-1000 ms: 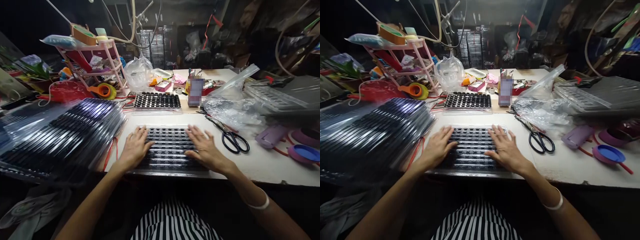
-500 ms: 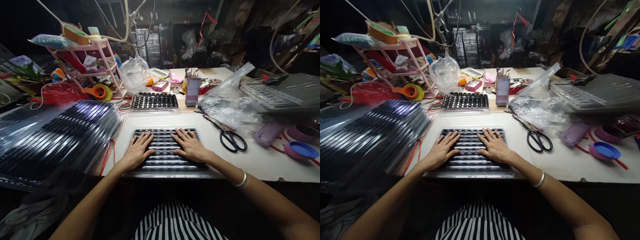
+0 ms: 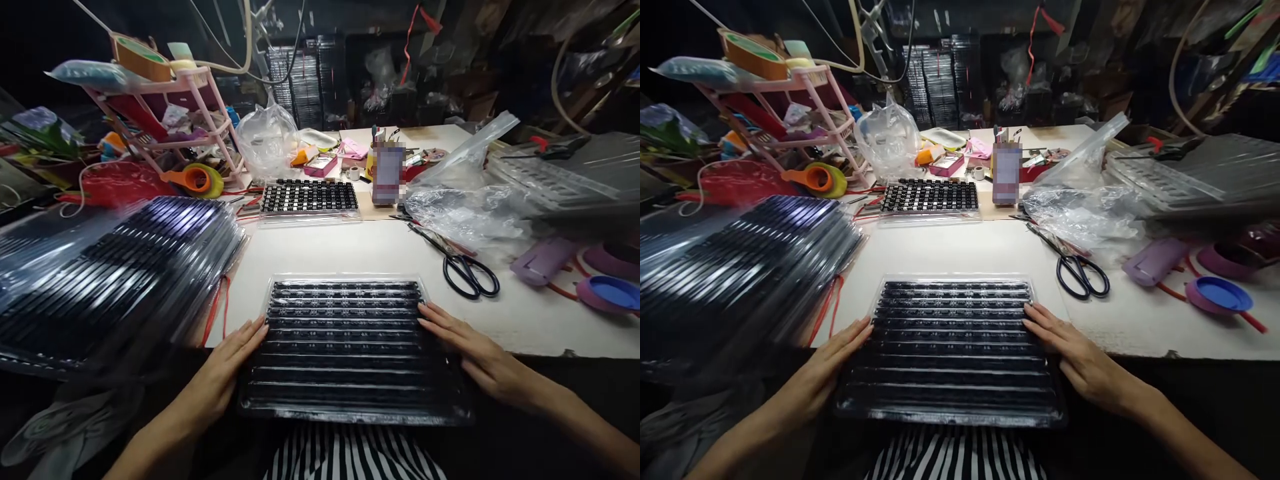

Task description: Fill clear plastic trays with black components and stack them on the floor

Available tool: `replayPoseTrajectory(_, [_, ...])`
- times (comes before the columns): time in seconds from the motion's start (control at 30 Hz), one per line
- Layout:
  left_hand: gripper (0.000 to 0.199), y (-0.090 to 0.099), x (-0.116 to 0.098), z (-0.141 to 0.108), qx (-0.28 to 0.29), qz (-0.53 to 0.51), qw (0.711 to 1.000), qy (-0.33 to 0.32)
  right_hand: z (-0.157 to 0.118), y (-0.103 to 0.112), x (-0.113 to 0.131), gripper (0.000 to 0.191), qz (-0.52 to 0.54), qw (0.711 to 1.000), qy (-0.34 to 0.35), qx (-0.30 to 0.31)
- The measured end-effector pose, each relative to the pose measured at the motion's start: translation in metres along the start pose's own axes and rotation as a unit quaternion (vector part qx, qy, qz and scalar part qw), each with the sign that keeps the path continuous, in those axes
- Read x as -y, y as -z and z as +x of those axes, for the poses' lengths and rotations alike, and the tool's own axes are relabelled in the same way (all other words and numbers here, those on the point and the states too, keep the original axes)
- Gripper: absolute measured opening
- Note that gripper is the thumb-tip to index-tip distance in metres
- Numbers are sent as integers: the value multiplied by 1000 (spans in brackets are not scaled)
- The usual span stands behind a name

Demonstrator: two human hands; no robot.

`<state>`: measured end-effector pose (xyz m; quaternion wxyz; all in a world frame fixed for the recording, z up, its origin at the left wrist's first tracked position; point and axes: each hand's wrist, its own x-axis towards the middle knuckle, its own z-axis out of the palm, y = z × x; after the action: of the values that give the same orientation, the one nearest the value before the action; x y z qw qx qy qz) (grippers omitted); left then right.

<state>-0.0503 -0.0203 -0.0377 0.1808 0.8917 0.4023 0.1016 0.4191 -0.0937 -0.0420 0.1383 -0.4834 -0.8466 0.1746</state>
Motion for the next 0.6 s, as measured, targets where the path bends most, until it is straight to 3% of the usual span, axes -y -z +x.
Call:
replayPoseTrajectory(0.07, [62,-11,3,-5,-37,80,996,-24,-9,-4,2,75,-43,999,1,4])
replayPoseTrajectory(0.13, [63,-27,7,-4,-113,118,986,-36,-11,-13,5,75,-91,995,16,-42])
replayPoseTrajectory(0.2, [59,-40,9,-2,-185,111,976,-37,-9,-23,6,70,-113,987,39,-110])
replayPoseTrajectory(0.3, [49,-43,7,8,-227,48,972,-18,-2,-24,1,57,-76,980,56,-175])
replayPoseTrajectory(0.4, [38,-18,-1,35,-275,-37,960,33,16,-4,-7,37,2,977,26,-212])
replayPoseTrajectory(0.5, [33,23,-10,79,-350,-62,929,98,54,28,-12,42,5,940,-124,-317])
replayPoseTrajectory(0.53, [36,36,-12,94,-359,-57,924,120,69,37,-13,44,-1,928,-154,-340])
replayPoseTrajectory(0.6, [41,55,-12,120,-313,-39,930,191,98,50,-13,46,-8,918,-200,-342])
